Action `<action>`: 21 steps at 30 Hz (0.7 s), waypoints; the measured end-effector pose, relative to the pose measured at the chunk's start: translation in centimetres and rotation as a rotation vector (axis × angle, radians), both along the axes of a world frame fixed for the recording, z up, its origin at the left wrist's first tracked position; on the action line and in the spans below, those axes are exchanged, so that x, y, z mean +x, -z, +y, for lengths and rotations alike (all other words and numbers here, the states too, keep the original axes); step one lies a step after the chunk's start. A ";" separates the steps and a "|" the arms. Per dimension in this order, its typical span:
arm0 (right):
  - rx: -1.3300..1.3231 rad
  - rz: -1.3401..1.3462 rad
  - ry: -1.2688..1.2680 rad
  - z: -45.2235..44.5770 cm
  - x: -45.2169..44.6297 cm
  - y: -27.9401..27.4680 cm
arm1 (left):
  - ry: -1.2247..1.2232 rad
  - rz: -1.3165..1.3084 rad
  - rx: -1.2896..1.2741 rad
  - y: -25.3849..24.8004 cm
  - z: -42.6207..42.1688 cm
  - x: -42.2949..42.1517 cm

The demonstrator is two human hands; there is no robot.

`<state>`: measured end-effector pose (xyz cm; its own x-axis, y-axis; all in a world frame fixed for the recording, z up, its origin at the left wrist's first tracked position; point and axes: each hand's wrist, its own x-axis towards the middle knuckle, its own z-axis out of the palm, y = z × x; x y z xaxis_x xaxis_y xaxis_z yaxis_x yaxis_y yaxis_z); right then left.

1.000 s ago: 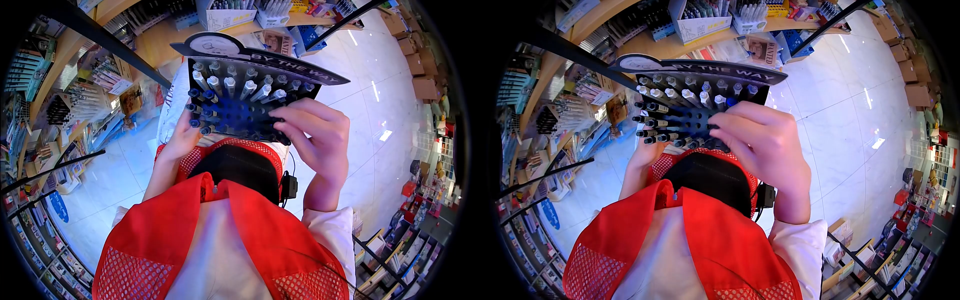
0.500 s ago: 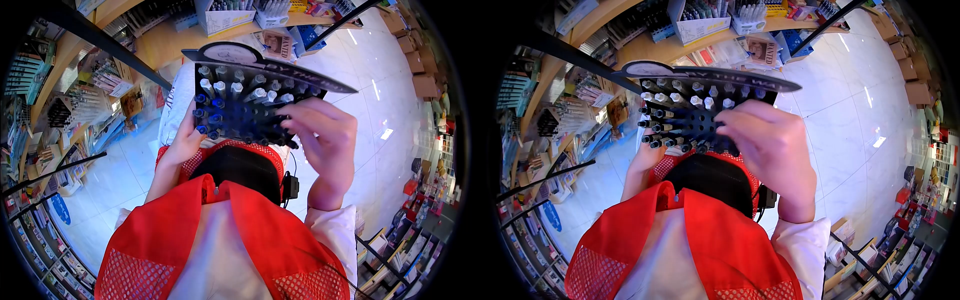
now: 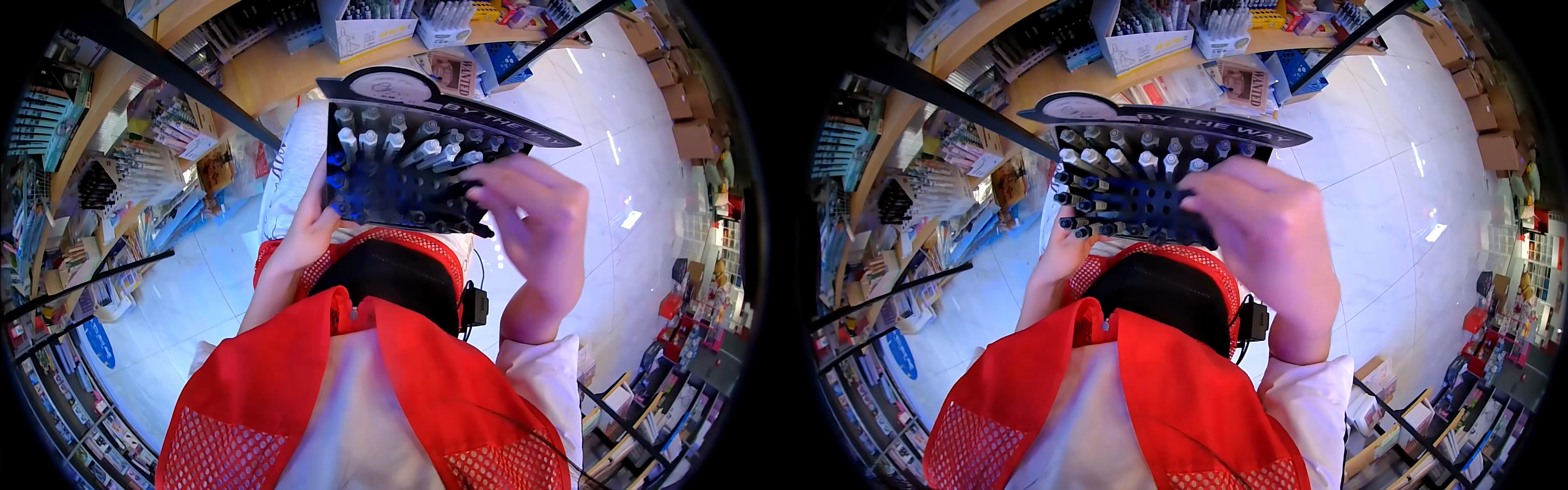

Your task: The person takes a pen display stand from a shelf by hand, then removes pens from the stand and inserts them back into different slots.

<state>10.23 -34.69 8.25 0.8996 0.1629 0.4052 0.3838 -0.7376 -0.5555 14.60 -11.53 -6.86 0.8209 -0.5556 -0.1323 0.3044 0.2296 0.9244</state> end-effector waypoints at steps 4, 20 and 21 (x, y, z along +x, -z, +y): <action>0.082 -0.069 0.033 -0.1 -0.1 0.4 | -0.032 -0.009 -0.043 1.0 0.4 0.0; -0.016 -0.105 -0.054 1.3 -0.3 0.9 | -0.011 -0.037 0.007 1.6 0.5 0.3; -0.013 -0.136 0.001 0.7 -0.2 1.1 | -0.019 -0.034 -0.003 1.5 0.4 0.3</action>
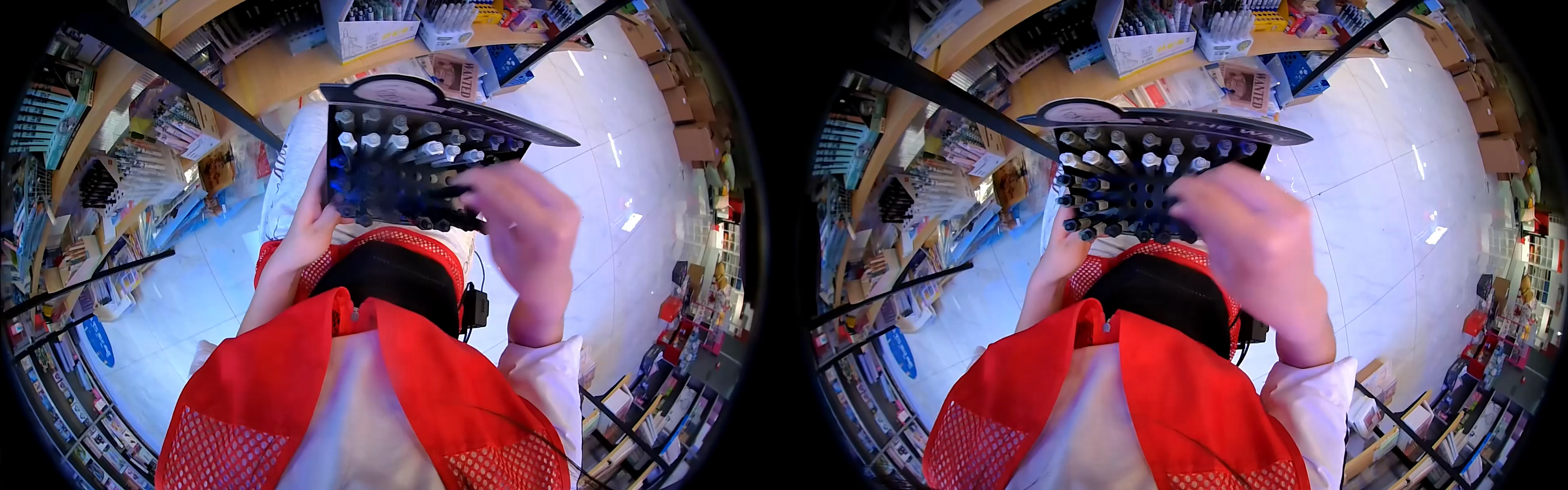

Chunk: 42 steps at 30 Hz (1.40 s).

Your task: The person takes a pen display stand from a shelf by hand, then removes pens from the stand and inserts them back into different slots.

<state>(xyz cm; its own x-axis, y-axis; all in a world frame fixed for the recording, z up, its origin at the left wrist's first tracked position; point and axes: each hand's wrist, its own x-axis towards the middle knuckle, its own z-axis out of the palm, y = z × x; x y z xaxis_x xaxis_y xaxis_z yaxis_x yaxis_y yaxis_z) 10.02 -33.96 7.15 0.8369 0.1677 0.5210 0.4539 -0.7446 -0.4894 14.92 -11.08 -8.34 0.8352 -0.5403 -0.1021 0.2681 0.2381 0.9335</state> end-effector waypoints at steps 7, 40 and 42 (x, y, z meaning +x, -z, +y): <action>0.074 -0.016 -0.041 1.0 -0.8 -1.3 | -0.121 -0.083 0.031 0.9 -1.1 0.0; 0.122 0.124 -0.110 -1.3 -0.4 2.2 | -0.082 0.187 -0.432 3.0 0.0 -0.4; 0.125 0.087 -0.081 -0.8 -0.3 2.3 | -0.049 0.186 -0.371 2.7 0.2 -0.2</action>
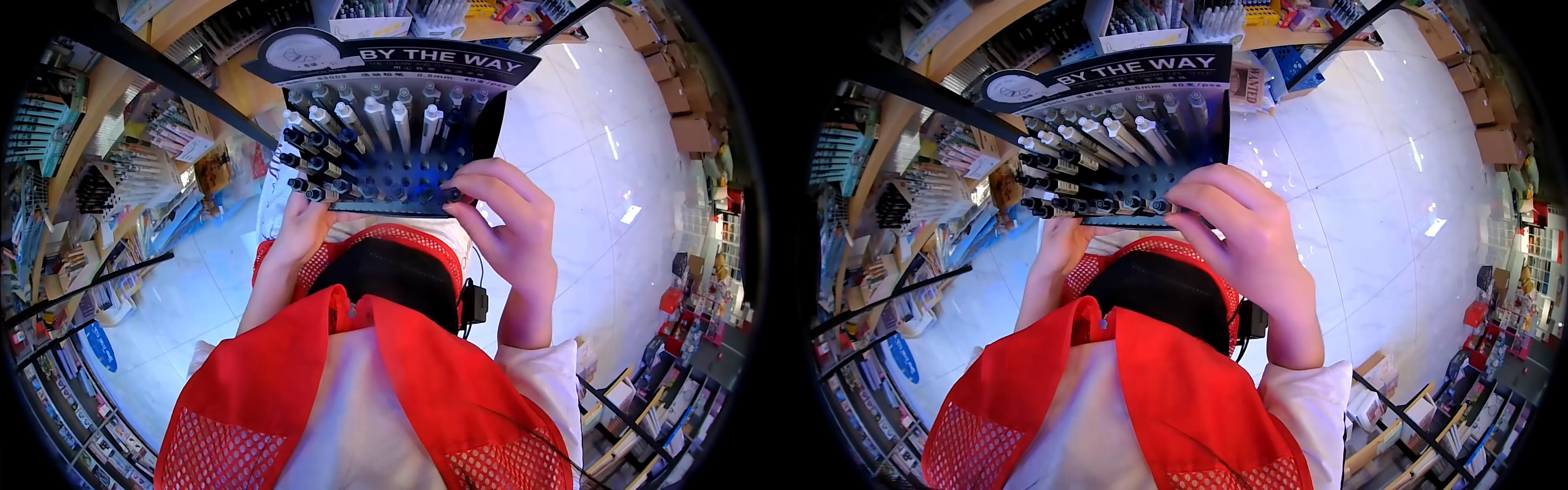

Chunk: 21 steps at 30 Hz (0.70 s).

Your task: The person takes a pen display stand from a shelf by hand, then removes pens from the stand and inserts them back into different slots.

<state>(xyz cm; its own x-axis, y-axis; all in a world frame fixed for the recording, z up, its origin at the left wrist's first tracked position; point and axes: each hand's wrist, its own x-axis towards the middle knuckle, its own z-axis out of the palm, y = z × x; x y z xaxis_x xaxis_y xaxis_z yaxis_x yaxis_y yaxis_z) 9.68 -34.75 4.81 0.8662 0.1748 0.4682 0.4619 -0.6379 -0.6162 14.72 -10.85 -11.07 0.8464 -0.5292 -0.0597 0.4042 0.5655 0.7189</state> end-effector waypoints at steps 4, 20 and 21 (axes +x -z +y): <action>0.085 -0.063 0.210 -0.6 -0.1 -0.6 | -0.052 0.047 0.228 -3.9 -0.8 -0.3; 0.049 -0.091 0.054 2.5 -0.2 -0.5 | -0.067 -0.308 0.342 0.0 -0.9 -0.1; 0.038 -0.107 0.050 2.6 -0.1 -0.3 | -0.057 -0.322 0.353 -0.4 -0.8 0.0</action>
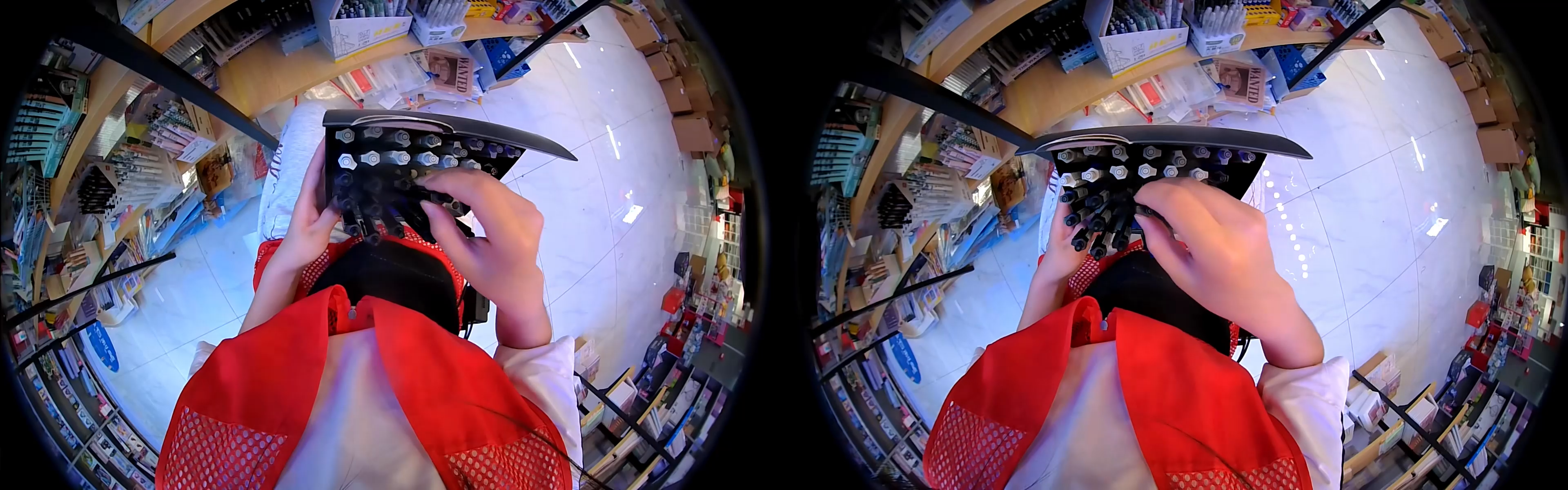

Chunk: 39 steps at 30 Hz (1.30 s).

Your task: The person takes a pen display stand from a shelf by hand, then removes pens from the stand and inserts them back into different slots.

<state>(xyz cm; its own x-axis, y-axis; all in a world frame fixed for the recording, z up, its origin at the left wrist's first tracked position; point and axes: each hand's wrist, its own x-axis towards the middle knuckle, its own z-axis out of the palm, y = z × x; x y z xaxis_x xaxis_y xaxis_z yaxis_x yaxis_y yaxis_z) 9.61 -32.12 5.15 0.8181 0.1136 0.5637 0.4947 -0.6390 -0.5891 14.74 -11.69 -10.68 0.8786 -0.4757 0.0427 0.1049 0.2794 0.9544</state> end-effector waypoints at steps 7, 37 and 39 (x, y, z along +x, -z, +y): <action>-0.108 0.012 -0.030 0.5 -0.1 -0.2 | -0.115 0.007 -0.008 -0.9 -0.6 0.0; -0.380 -0.108 0.191 -0.6 2.4 -0.2 | -0.070 -0.004 0.080 -2.4 -1.1 0.0; -0.434 -0.024 0.259 0.0 2.2 -0.5 | -0.070 -0.006 0.075 -3.0 -1.2 0.0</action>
<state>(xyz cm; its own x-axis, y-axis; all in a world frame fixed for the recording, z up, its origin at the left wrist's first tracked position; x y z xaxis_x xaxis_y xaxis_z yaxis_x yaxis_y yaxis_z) 11.84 -32.12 5.64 0.8377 0.1366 0.5289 0.2977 -0.9260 -0.2323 14.74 -12.85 -7.69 0.9096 -0.4153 0.0149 0.0817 0.2140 0.9734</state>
